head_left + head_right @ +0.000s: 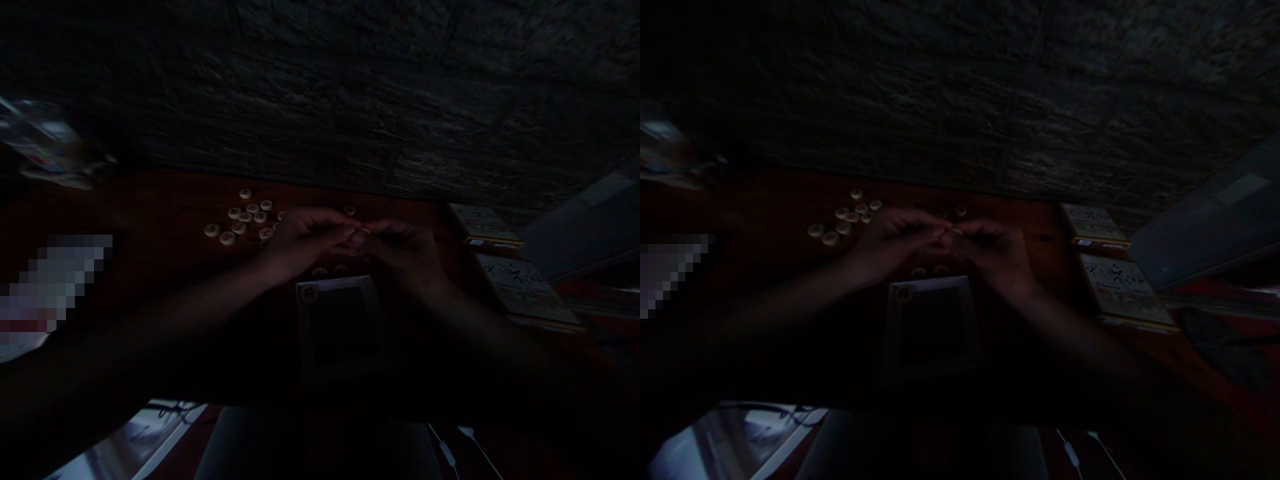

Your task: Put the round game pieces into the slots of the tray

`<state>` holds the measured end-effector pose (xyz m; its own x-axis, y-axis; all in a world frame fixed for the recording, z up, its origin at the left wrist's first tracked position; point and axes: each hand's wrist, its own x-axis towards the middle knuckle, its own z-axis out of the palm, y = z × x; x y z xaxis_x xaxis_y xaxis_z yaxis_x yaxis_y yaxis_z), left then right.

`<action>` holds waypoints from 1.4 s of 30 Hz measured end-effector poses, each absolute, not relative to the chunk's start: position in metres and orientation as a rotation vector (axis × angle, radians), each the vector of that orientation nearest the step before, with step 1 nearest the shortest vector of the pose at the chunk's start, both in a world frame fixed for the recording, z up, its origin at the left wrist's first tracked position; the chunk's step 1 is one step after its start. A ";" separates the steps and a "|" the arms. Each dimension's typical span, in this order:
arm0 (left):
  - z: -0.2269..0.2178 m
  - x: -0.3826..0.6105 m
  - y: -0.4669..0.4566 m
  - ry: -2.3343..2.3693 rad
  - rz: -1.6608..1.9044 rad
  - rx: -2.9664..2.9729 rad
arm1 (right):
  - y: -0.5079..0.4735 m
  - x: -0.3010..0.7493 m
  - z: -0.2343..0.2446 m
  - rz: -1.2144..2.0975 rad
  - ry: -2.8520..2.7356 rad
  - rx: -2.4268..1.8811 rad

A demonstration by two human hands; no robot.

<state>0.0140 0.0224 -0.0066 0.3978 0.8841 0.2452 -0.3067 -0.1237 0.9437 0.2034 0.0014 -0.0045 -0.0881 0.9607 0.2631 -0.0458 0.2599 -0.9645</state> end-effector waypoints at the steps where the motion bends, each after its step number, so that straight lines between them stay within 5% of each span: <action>1: -0.007 0.014 0.023 0.567 1.116 1.314 | 0.001 0.203 -0.004 1.092 -1.365 -0.946; 42: -0.006 0.014 0.022 0.627 1.110 1.238 | 0.000 0.205 -0.004 1.079 -1.390 -0.960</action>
